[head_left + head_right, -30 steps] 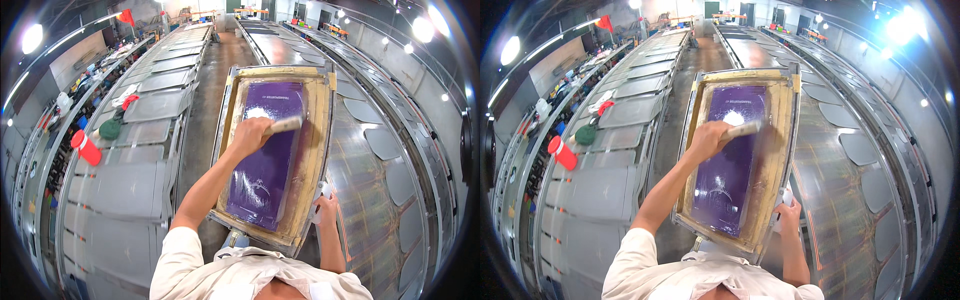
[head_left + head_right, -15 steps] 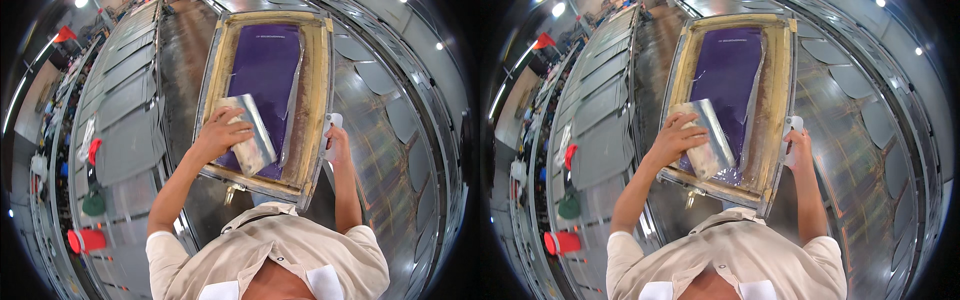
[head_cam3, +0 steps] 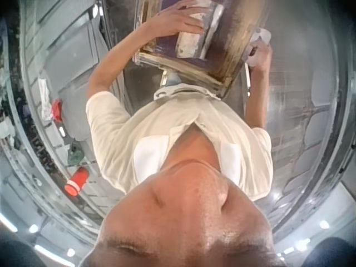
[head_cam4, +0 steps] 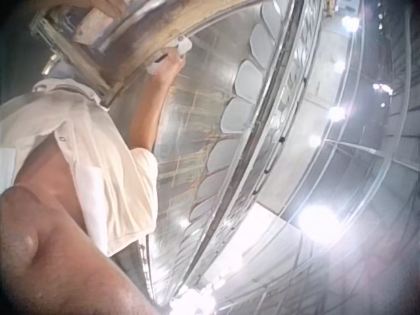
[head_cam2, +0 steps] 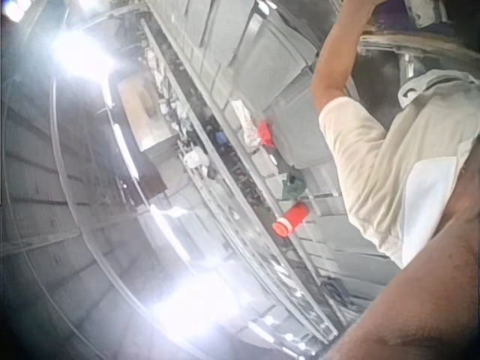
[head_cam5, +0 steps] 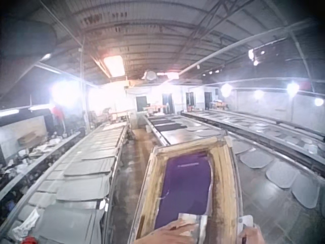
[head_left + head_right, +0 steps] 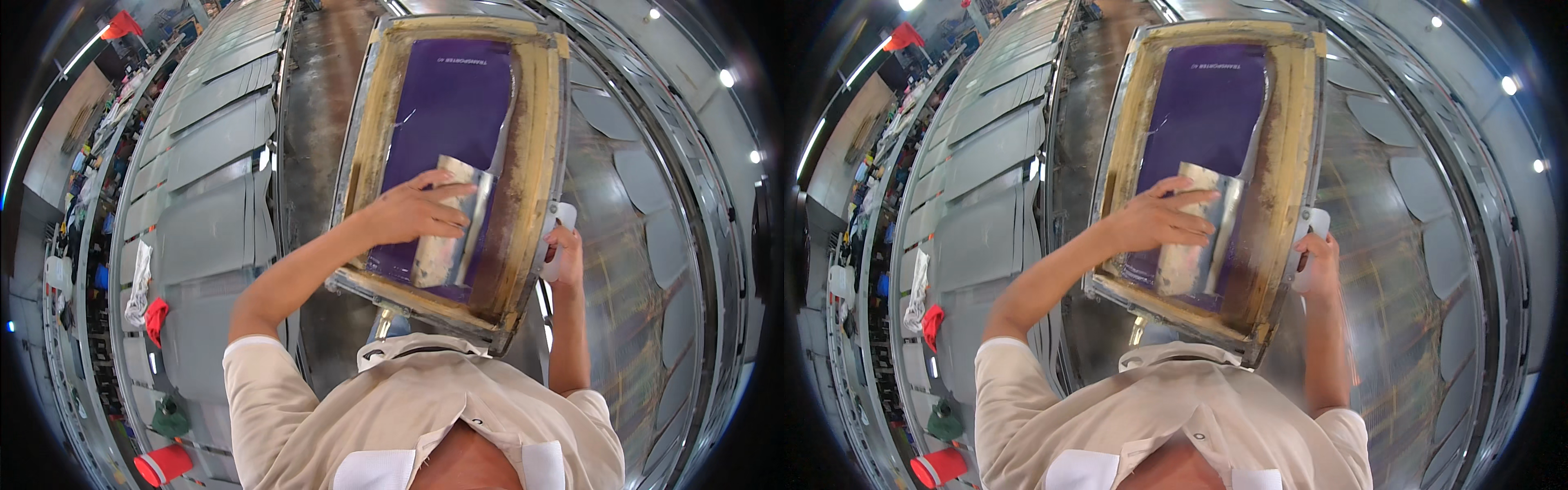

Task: The person uses a squeegee to spread purple ink across a screen printing frame mounted on a conveyor. They repeatedly pull the squeegee across the mesh to ensure even coverage, then carry the frame to a workbench and pour a clear liquid from a plastic cup onto the inked surface.

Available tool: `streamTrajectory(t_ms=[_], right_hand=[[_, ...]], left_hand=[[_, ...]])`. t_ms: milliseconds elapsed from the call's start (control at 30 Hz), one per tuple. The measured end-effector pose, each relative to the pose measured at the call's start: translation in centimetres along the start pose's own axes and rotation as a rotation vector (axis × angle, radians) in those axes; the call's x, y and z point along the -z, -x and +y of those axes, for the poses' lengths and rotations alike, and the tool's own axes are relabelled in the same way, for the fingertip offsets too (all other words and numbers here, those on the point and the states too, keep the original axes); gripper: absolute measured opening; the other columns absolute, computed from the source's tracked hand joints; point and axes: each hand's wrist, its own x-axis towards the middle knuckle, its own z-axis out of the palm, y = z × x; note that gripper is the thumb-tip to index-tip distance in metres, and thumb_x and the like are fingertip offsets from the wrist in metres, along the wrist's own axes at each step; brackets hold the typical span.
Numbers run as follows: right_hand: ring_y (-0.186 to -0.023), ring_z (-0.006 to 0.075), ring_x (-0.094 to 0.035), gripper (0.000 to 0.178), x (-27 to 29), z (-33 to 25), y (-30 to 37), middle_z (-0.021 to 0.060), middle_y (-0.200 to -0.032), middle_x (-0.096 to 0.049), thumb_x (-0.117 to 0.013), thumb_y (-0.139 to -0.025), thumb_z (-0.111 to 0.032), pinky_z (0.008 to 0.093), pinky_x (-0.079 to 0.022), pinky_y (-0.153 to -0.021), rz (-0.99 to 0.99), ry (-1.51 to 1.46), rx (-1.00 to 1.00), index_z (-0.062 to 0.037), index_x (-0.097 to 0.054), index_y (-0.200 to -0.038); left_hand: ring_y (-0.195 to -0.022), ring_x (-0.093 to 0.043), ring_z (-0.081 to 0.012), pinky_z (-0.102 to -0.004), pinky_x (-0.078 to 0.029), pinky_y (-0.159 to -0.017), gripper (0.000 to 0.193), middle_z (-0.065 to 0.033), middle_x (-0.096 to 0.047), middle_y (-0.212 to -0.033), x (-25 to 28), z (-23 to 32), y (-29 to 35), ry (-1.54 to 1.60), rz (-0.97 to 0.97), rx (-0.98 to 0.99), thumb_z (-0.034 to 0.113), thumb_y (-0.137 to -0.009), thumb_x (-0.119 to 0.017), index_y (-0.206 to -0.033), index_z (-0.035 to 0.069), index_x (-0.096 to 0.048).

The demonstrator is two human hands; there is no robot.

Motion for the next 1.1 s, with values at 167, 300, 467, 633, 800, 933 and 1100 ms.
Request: streamTrajectory(t_ms=[167,300,467,633,800,933,1100], right_hand=[[-0.065,0.017,-0.061,0.024,-6.9,1.7,-11.9,0.0067,-0.081,-0.062,-0.056,-0.073,-0.005,0.0308,-0.05,-0.059,0.039,-0.055,0.025,0.0004,-0.059,-0.096],[-0.068,0.0175,-0.063,0.022,-12.3,2.2,-21.8,0.0066,-0.083,-0.062,-0.055,-0.074,-0.004,0.0312,-0.053,-0.062,0.11,-0.073,0.037,-0.0001,-0.057,-0.095],[-0.065,0.0167,-0.064,0.018,-20.2,1.9,-32.7,0.0039,-0.08,-0.063,-0.056,-0.077,-0.008,0.0318,-0.054,-0.06,0.157,-0.178,0.096,-0.0021,-0.06,-0.093],[-0.069,0.0182,-0.065,0.024,-25.1,3.0,-44.3,0.0072,-0.085,-0.064,-0.055,-0.076,-0.007,0.032,-0.055,-0.062,0.106,-0.259,0.096,0.001,-0.06,-0.098],[-0.075,0.0197,-0.068,0.034,-30.3,2.7,-57.6,0.0102,-0.091,-0.065,-0.052,-0.074,-0.003,0.0324,-0.058,-0.066,0.068,-0.221,0.14,0.0059,-0.06,-0.107],[-0.074,0.0192,-0.067,0.034,-36.3,1.1,-67.3,0.0097,-0.09,-0.065,-0.053,-0.072,-0.002,0.0311,-0.056,-0.065,0.061,-0.262,0.099,0.0053,-0.06,-0.105],[-0.08,0.0221,-0.068,0.036,-39.5,3.6,-79.9,0.0098,-0.096,-0.066,-0.054,-0.076,-0.005,0.0361,-0.058,-0.073,0.012,-0.233,0.099,0.0036,-0.059,-0.111]], left_hand=[[-0.142,-0.046,-0.0231,-0.0473,-0.028,-0.12,0.046,0.0097,-0.068,-0.128,2.2,-14.4,6.7,-0.121,-0.085,0.166,-0.002,-0.07,-0.07,-0.109,0.023,-0.075],[-0.116,-0.063,-0.0243,-0.0445,-0.043,-0.103,0.034,0.0014,-0.072,-0.113,3.8,-24.6,9.3,-0.12,-0.021,0.427,0.006,-0.069,-0.074,-0.101,0.017,-0.074],[-0.079,-0.07,-0.0326,-0.0432,-0.053,-0.074,0.026,-0.0111,-0.071,-0.081,5.3,-37.1,8.6,-0.086,0.068,0.903,0.025,-0.076,-0.079,-0.096,0.009,-0.072],[-0.072,-0.068,-0.0414,-0.0494,-0.053,-0.068,0.034,-0.0194,-0.068,-0.072,3.6,-51.6,9.0,-0.162,0.222,1.255,0.034,-0.078,-0.081,-0.085,0.003,-0.07],[-0.076,-0.068,-0.0442,-0.0513,-0.054,-0.07,0.031,-0.0219,-0.069,-0.075,1.8,-67.4,9.7,-0.297,0.269,1.315,0.032,-0.078,-0.08,-0.086,0.004,-0.07],[-0.076,-0.069,-0.0419,-0.0511,-0.054,-0.069,0.026,-0.0184,-0.071,-0.081,0.8,-77.0,8.9,-0.293,0.206,1.347,0.028,-0.079,-0.077,-0.088,0.005,-0.069],[-0.069,-0.069,-0.0353,-0.048,-0.055,-0.064,0.02,-0.0127,-0.07,-0.081,-1.4,-85.5,7.1,-0.195,0.223,1.248,0.023,-0.077,-0.075,-0.087,0.007,-0.069]])
